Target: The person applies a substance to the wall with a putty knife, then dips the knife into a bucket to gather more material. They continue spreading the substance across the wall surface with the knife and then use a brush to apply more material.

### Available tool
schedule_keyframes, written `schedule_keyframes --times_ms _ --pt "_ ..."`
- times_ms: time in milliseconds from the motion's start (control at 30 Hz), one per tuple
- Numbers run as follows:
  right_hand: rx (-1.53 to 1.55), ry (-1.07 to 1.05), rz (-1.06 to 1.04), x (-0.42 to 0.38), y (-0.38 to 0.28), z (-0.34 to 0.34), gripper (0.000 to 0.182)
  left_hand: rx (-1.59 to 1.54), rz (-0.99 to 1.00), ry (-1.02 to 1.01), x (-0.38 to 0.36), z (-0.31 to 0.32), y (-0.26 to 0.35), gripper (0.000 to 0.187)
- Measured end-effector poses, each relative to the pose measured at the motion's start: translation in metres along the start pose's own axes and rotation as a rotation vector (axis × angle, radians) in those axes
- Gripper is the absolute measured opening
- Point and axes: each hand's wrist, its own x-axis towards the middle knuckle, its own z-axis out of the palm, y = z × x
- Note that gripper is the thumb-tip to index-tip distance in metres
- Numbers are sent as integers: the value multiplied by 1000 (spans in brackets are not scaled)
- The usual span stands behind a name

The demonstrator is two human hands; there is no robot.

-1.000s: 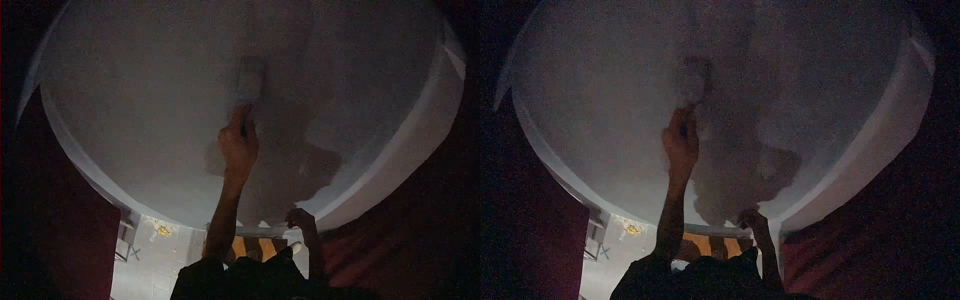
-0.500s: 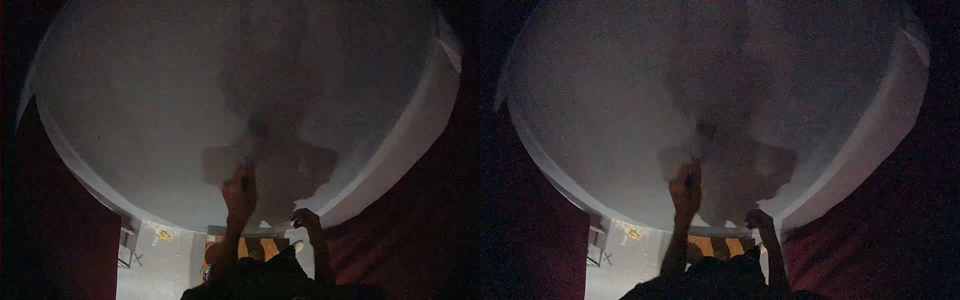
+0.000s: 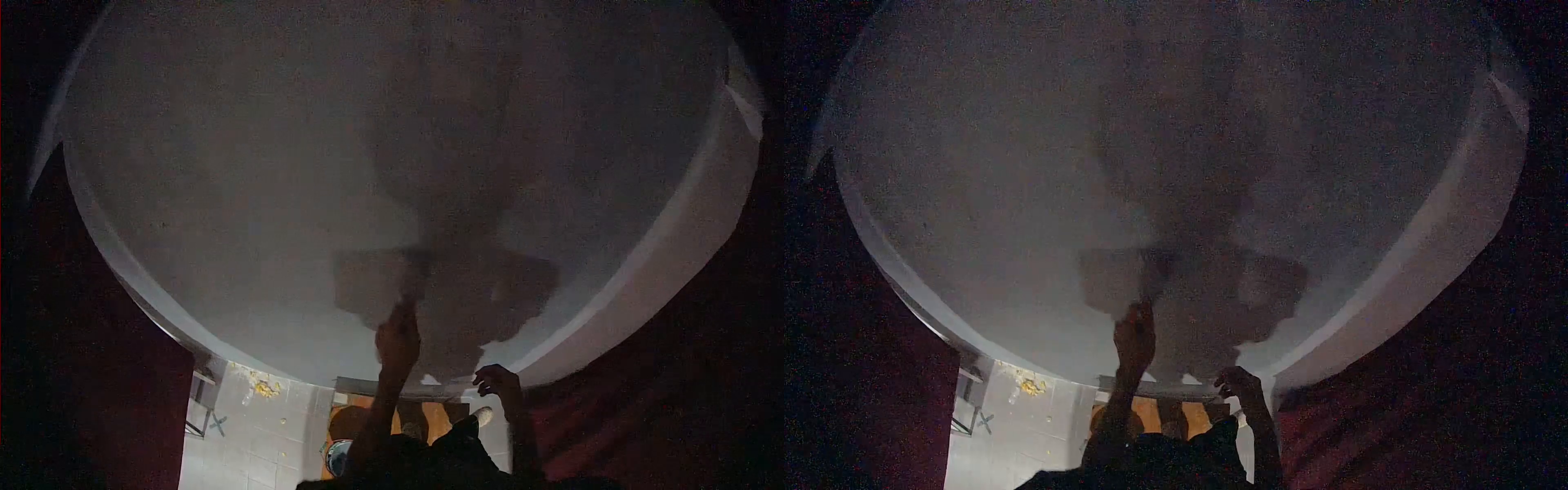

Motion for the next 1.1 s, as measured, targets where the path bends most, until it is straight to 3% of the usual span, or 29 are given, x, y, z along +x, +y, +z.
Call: schedule_keyframes --times_ms 33,133,200,267,367,500,600,667,733,833,967,1033,1067,1100 --pt "14 -18 -23 0 -3 2 27 109 68 16 -20 10 -20 27" --pt "25 -48 -90 13 -19 5 26 90 -44 -154 -25 -13 -10 29" --pt "4 -34 -93 17 -21 7 27 -73 -135 -124 23 -53 41 31" --pt "-10 -14 -69 33 -14 9 26 -279 -84 13 73 -73 67 32" --pt "10 -76 -123 28 -24 18 24 -109 84 143 137 -93 88 24" --pt "82 15 -89 23 -27 24 24 -343 23 173 179 -86 90 23" --pt "-6 13 -86 11 -8 11 26 -118 -50 239 141 -33 39 25" --pt "-2 44 -11 4 -9 8 25 -279 -67 177 97 -14 18 28" --pt "12 52 -9 -3 -6 6 24 -124 65 271 38 21 -30 32" --pt "50 13 -56 -7 7 -1 23 -157 -194 23 -49 24 -70 34" --pt "50 -1 -2 12 8 -14 24 -205 -388 -77 -27 -26 -1 36" --pt "20 -8 -6 12 3 2 25 -105 -190 121 17 -47 15 38" --pt "13 -26 -22 14 -1 8 26 -215 -179 146 53 -66 40 38" --pt "5 -42 -38 14 -3 14 27 -240 74 283 89 -81 51 31"
